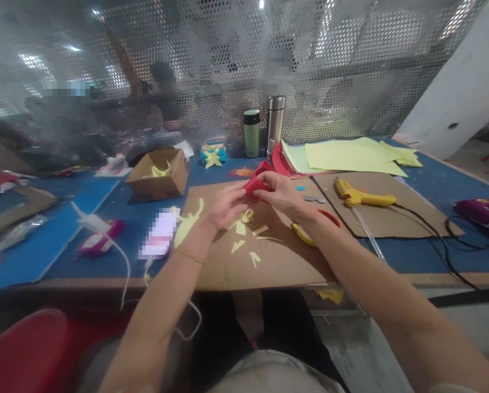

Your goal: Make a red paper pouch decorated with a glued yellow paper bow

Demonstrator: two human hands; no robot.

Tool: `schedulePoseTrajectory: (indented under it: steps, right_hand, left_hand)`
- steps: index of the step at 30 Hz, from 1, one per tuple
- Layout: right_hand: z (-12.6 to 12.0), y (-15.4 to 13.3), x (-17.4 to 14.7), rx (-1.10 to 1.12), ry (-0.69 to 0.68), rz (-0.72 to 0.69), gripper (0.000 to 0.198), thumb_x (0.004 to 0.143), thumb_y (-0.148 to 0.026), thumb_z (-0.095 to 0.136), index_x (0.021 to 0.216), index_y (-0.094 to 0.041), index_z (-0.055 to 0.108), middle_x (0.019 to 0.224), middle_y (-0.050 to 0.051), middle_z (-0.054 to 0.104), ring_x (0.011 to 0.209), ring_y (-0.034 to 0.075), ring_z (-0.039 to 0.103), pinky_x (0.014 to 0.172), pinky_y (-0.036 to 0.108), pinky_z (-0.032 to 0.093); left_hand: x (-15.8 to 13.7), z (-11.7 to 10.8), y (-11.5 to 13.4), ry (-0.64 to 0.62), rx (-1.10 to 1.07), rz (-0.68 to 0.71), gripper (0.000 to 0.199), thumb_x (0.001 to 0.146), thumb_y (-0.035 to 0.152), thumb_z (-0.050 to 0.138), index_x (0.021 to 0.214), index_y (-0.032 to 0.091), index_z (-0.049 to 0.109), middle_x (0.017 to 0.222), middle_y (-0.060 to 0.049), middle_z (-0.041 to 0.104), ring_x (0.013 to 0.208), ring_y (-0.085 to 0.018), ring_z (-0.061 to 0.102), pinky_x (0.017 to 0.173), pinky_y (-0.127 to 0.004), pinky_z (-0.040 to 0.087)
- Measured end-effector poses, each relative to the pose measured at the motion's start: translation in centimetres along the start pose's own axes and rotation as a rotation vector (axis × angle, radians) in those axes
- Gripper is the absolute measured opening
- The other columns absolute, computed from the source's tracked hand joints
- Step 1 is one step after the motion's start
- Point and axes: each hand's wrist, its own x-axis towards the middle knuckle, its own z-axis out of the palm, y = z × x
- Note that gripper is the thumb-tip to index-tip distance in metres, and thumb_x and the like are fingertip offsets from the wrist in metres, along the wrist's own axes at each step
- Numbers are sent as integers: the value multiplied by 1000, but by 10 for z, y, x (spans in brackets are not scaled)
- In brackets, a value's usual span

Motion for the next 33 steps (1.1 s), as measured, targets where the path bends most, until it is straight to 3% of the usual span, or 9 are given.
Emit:
schedulePoseTrajectory:
  steps: [3, 7, 14, 21, 27, 33]
  right_hand:
    - [1, 0, 0, -5, -2, -4, 20, 78, -32, 69, 93, -20, 66, 96, 5, 74, 93, 21, 69, 85, 38, 58]
    - [2, -3, 1, -70, -12, -40, 18, 77, -30, 67, 92, -20, 68, 92, 3, 74, 89, 20, 69, 83, 35, 57]
    - [-2, -8, 2, -283, -4, -88, 26, 80, -25, 59, 100, -19, 73, 101, 5, 78, 91, 22, 70, 87, 38, 55]
    - [-1, 3, 5, -418, 71, -118, 31, 81, -26, 60, 109, -19, 73, 110, 9, 79, 96, 26, 71, 93, 42, 55]
    - [-4, 5, 5, -444, 144, -175, 28, 83, -23, 59, 106, -20, 75, 107, 10, 80, 93, 26, 72, 89, 41, 56]
    - [-6, 7, 4, -470, 94, -181, 27, 84, -16, 57, 100, -23, 78, 100, 6, 81, 89, 25, 71, 86, 39, 54]
  left_hand:
    - [1, -1, 0, -39, 3, 24, 29, 87, 8, 66, 110, 18, 80, 110, -10, 81, 98, -19, 75, 96, -35, 58]
    - [3, -1, -4, -91, 102, 131, 29, 85, 24, 81, 113, 15, 79, 111, -12, 80, 103, -23, 75, 98, -38, 57]
    - [9, -3, -12, -36, 214, 242, 39, 78, 32, 89, 112, 15, 79, 108, -11, 80, 96, -21, 75, 95, -37, 58]
    - [9, -3, -9, 21, 190, 244, 26, 83, 27, 84, 105, 14, 79, 109, -11, 80, 105, -24, 75, 102, -41, 58]
    - [5, -1, -2, 55, 88, 176, 14, 89, 16, 77, 102, 14, 77, 110, -10, 79, 101, -19, 75, 100, -35, 60]
    - [-1, 2, 3, 41, 254, 101, 20, 94, 32, 75, 102, 14, 77, 103, -10, 79, 90, -18, 75, 83, -30, 62]
